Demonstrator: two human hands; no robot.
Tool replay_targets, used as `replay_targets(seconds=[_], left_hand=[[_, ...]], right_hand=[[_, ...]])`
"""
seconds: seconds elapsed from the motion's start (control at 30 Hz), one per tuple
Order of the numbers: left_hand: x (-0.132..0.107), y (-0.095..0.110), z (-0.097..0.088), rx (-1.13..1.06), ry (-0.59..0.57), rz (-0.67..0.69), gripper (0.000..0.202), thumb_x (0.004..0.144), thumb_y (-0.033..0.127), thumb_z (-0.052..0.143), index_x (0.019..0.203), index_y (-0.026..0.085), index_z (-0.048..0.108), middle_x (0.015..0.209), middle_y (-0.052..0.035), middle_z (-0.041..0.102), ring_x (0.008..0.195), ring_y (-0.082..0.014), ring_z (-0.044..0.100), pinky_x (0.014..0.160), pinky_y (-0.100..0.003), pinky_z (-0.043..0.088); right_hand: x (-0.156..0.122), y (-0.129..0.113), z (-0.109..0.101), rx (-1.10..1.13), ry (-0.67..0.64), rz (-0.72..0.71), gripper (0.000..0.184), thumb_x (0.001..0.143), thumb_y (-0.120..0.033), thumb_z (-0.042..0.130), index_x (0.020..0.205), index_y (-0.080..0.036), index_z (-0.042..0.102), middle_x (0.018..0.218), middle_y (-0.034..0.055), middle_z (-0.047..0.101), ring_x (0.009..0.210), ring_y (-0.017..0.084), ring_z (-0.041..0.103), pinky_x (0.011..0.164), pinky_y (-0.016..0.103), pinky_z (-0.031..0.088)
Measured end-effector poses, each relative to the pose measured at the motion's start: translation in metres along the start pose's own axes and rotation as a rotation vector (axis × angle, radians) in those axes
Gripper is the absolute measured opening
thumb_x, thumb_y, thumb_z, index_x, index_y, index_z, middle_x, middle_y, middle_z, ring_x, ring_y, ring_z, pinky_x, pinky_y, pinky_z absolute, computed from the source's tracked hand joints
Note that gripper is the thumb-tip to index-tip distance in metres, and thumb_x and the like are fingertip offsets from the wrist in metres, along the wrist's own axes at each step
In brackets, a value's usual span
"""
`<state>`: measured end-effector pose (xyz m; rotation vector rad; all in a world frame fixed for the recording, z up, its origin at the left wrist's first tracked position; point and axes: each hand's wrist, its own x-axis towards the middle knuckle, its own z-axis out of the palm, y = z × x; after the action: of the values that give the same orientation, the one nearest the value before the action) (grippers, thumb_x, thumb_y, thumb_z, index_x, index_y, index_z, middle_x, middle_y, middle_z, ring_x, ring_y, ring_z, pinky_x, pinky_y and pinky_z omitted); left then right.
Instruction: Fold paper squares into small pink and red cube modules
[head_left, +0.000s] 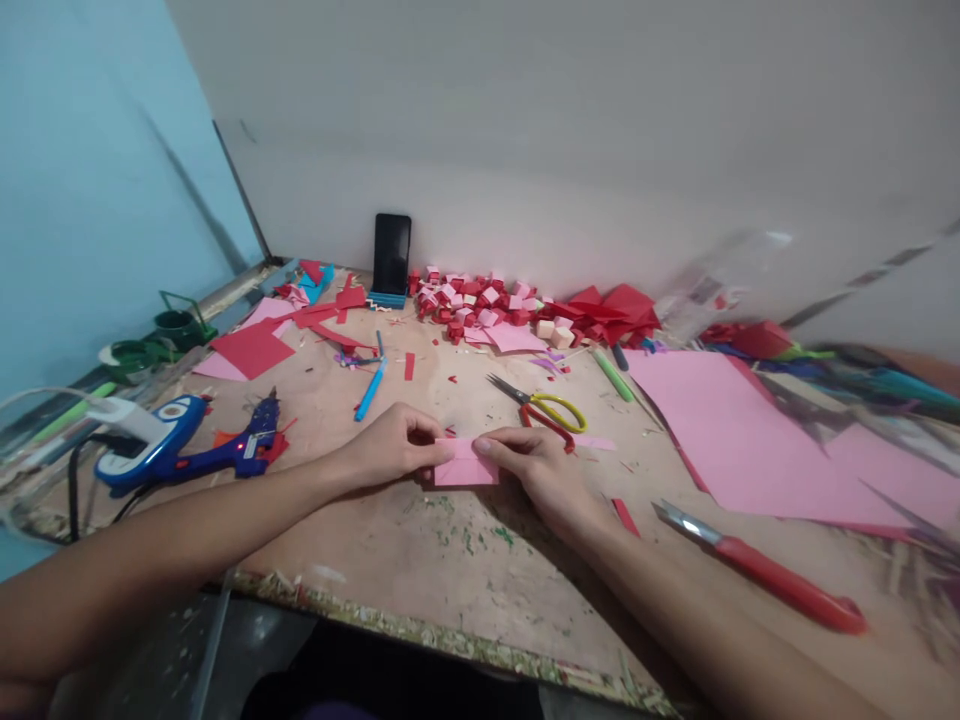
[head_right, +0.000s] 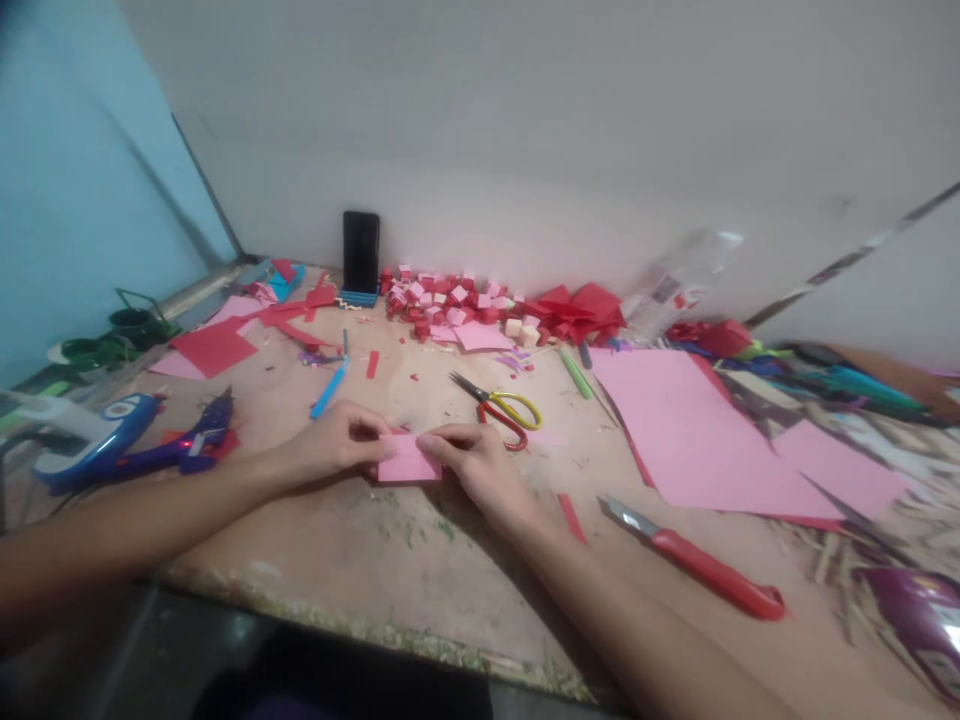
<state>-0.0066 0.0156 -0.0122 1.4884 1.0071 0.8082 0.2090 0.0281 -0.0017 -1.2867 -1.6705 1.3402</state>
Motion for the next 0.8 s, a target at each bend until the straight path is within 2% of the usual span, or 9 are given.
replay_targets(seconds=[0.13,0.33,0.4,0.53,0.63,0.7,0.8], left_hand=[[-0.004,0.007,0.001,0.113,-0.023,0.054,0.032,0.088,0.035,0.064,0.064,0.013,0.067,0.061,-0.0013,0.063,0.057,-0.0116,0.055,0.055,-0.022,0.040],[-0.003,0.006,0.006,0.091,0.013,-0.017,0.039,0.090,0.036,0.061,0.059,0.014,0.066,0.054,-0.0012,0.061,0.051,-0.0107,0.053,0.052,-0.021,0.040],[-0.001,0.003,0.003,0.068,0.024,-0.035,0.038,0.089,0.038,0.062,0.061,0.013,0.069,0.054,-0.0023,0.063,0.050,-0.0107,0.054,0.051,-0.021,0.041],[0.003,-0.001,-0.004,-0.003,0.151,-0.068,0.034,0.085,0.040,0.066,0.067,0.012,0.071,0.057,-0.0035,0.065,0.050,-0.0110,0.055,0.049,-0.021,0.042],[0.002,0.001,-0.004,-0.015,0.226,-0.038,0.034,0.087,0.041,0.065,0.070,0.012,0.070,0.056,-0.0015,0.062,0.050,-0.0106,0.053,0.049,-0.021,0.040],[0.000,0.002,-0.001,0.017,0.211,0.033,0.033,0.089,0.041,0.064,0.075,0.012,0.072,0.062,-0.0020,0.064,0.057,-0.0114,0.055,0.054,-0.021,0.042],[-0.001,0.003,0.003,0.079,0.117,0.118,0.028,0.089,0.037,0.065,0.079,0.013,0.075,0.076,-0.0038,0.070,0.069,-0.0142,0.059,0.063,-0.023,0.044]], right_hand=[[0.000,0.003,0.000,0.015,-0.074,-0.011,0.027,0.082,-0.038,0.072,0.067,-0.016,0.078,0.061,0.0047,0.060,0.059,0.016,0.045,0.056,0.032,0.032],[0.003,0.005,-0.009,0.056,-0.131,0.031,0.030,0.082,-0.040,0.073,0.070,-0.014,0.076,0.063,0.0037,0.059,0.060,0.015,0.044,0.055,0.030,0.029],[0.007,0.006,-0.015,0.088,-0.103,0.037,0.033,0.083,-0.043,0.072,0.066,-0.014,0.072,0.061,0.0024,0.055,0.058,0.014,0.041,0.055,0.030,0.027],[0.015,0.006,-0.025,0.134,0.084,-0.029,0.035,0.080,-0.040,0.076,0.058,-0.015,0.063,0.060,0.0011,0.049,0.058,0.014,0.038,0.055,0.031,0.026],[0.014,0.003,-0.025,0.129,0.093,-0.056,0.033,0.080,-0.040,0.076,0.060,-0.015,0.066,0.061,0.0029,0.052,0.059,0.015,0.041,0.055,0.031,0.028],[0.010,0.001,-0.020,0.099,0.039,-0.053,0.035,0.082,-0.041,0.074,0.060,-0.015,0.067,0.061,0.0039,0.054,0.060,0.016,0.042,0.055,0.031,0.030],[0.003,0.000,-0.010,0.023,-0.053,-0.028,0.033,0.083,-0.041,0.071,0.066,-0.013,0.072,0.062,0.0041,0.057,0.061,0.016,0.045,0.057,0.030,0.032]])
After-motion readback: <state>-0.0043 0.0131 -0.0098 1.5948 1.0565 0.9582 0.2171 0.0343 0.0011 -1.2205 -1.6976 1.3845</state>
